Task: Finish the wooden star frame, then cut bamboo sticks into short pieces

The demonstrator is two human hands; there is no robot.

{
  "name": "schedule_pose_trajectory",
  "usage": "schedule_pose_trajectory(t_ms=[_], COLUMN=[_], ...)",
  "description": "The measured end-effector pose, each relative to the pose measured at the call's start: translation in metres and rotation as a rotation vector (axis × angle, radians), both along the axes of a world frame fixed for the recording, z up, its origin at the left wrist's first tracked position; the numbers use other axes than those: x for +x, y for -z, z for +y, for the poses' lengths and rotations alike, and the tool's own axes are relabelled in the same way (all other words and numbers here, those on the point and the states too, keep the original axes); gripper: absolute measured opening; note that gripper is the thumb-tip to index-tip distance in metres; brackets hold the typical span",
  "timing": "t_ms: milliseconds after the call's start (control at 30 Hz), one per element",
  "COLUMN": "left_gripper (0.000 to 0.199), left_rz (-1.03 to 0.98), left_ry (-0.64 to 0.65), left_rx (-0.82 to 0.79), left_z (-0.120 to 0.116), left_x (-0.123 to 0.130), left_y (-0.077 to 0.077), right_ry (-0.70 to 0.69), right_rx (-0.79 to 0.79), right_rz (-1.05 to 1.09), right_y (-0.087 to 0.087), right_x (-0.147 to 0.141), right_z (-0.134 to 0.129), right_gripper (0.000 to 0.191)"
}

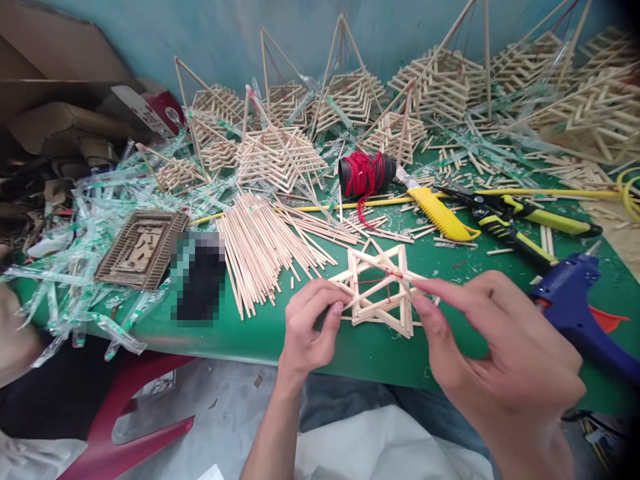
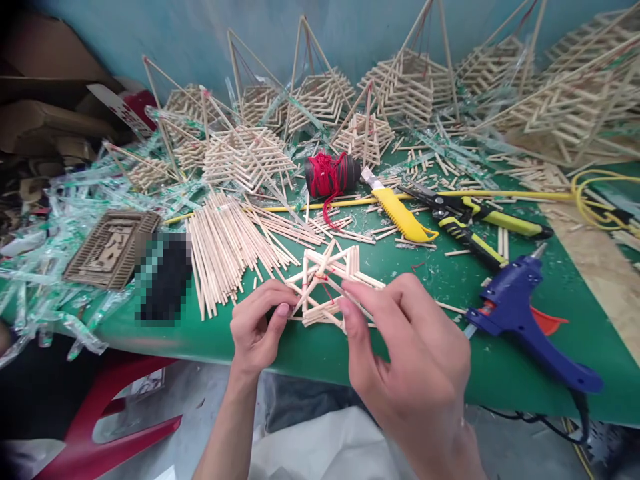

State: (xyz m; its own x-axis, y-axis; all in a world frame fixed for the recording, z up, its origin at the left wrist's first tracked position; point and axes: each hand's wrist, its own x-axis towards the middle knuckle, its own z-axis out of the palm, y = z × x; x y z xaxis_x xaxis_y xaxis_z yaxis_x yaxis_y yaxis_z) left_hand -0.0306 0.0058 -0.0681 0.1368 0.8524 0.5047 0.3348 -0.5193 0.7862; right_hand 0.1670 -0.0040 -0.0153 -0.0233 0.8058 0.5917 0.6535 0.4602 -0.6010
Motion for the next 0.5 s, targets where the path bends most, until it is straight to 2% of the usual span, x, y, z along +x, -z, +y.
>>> schedule_pose_trajectory(t_ms=[67,133,267,333,433,500], left_gripper=[0.016,0.015,0.015,0.015,0.015,0.015], left_rz=[-0.003,-0.003,0.007,0.008,0.003,0.000], left_ry=[0.000,0.002,-0.006,-0.008,-0.002,0.001], left_rx=[-0.001,-0.001,-0.004,-0.004,-0.003,-0.004], left_z=[0.000,0.000,0.000,0.000,0.000,0.000], left_x=[0.000,0.000,0.000,0.000,0.000,0.000], left_y=[0.000,0.000,0.000,0.000,-0.001,-0.001], right_ry=[-0.009,-0.054,-0.262,-0.326,-0.224,-0.105], right_rx=[0.003,-0.047,-0.263,-0.316,-0.302,-0.264], right_rz=[0.096,0.299,0.762,0.916,0.898,0.699], right_y=[-0.005,-0.010,-0.019,-0.019,-0.014,-0.009], right_x=[-0.004,-0.008,-0.009,-0.007,-0.004,-0.001], right_z=[0.002,0.002,-0.002,-0.004,-0.005,-0.004], right_gripper=[0.021,0.015,0.022,0.020,0.020,0.018])
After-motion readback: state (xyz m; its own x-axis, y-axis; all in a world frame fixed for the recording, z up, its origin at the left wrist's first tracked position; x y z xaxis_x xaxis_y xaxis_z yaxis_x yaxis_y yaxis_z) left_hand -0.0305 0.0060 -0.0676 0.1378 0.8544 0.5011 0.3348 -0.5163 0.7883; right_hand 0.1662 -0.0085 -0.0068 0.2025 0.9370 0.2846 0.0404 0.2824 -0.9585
